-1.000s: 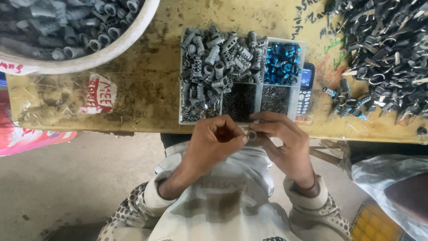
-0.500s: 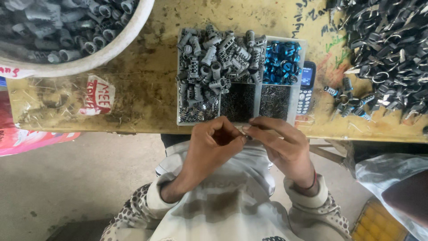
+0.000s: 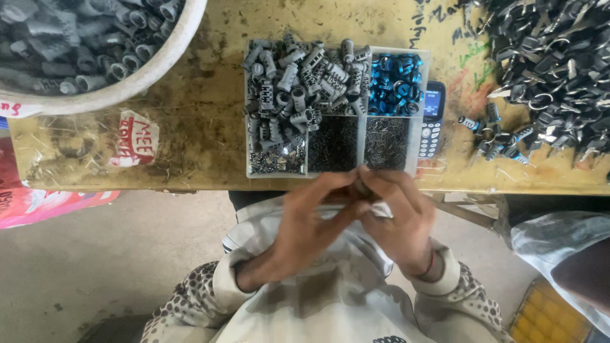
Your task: The person sits at a workbench assembling small keychain hardware. They pick grey plastic connector pieces and blue metal rings from a compartment tray, press the parts together by hand to join them, and place the finished assemblies back into the tray compartments, repeating the cycle.
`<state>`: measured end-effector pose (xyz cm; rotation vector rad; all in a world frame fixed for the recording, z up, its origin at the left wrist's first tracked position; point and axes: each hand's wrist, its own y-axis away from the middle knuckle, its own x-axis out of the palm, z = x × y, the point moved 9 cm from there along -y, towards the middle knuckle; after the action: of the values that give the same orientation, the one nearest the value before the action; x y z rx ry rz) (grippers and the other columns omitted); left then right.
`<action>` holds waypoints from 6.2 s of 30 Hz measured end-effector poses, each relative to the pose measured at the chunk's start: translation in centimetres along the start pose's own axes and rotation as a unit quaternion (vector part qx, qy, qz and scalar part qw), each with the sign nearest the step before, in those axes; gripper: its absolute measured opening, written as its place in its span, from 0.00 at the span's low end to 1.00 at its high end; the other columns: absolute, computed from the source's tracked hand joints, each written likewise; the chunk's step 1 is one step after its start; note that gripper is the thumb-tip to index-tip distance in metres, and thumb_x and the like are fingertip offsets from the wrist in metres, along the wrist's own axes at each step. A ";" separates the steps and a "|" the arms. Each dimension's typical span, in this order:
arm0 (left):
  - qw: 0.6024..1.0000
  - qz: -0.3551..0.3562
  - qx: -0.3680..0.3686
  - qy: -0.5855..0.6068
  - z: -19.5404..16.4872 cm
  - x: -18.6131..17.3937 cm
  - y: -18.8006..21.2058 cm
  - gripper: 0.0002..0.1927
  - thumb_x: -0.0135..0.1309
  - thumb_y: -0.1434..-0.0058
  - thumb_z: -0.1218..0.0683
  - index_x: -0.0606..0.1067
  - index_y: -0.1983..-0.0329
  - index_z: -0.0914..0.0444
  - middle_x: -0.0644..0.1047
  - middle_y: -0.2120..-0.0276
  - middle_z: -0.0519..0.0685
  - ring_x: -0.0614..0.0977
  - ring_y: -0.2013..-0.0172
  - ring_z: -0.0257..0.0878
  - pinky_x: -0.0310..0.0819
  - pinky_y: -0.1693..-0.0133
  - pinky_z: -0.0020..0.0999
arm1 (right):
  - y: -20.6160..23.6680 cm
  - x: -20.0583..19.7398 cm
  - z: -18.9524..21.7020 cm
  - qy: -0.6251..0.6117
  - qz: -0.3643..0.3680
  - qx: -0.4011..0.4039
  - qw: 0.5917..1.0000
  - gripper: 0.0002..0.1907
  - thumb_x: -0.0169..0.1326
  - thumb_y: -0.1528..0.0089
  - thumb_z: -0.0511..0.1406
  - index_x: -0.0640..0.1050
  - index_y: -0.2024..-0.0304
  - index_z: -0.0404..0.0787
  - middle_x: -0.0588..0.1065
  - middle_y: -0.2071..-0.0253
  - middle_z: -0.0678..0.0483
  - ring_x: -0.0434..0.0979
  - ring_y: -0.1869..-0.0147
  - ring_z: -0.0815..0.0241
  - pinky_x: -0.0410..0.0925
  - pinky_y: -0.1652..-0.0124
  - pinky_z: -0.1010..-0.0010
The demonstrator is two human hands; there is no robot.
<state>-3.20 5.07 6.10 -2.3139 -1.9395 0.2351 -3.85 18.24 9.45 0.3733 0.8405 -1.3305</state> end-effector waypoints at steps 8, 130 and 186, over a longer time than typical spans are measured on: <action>0.998 0.027 0.048 -0.012 2.7 -1.3 0.0 0.06 0.63 0.37 0.64 0.80 0.57 0.65 0.84 0.56 0.56 0.89 0.63 0.38 0.89 0.65 0.27 | -6.7 -2.9 -6.7 0.148 -0.032 0.046 0.987 0.06 0.66 0.30 0.32 0.84 0.50 0.42 0.75 0.66 0.48 0.76 0.68 0.53 0.67 0.67 0.62; 0.982 0.085 0.145 -0.092 -1.9 1.2 0.5 0.17 0.62 0.41 0.67 0.75 0.48 0.68 0.81 0.56 0.54 0.83 0.56 0.50 0.80 0.56 0.42 | 1.0 -3.4 0.5 0.024 0.132 -0.137 0.981 0.21 0.58 0.43 0.28 0.70 0.48 0.42 0.80 0.62 0.50 0.82 0.61 0.47 0.74 0.60 0.59; 0.879 0.095 -0.106 -0.455 4.1 -5.6 -1.6 0.05 0.51 0.31 0.57 0.69 0.56 0.61 0.79 0.68 0.55 0.82 0.65 0.53 0.76 0.67 0.49 | -3.9 4.8 -2.9 0.166 0.203 -0.180 0.948 0.25 0.57 0.48 0.37 0.73 0.49 0.35 0.69 0.44 0.40 0.74 0.48 0.45 0.66 0.58 0.56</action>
<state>-6.49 -0.27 2.62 -2.8366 -2.1132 1.4259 -8.43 15.91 4.91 0.4593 1.1924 -0.7206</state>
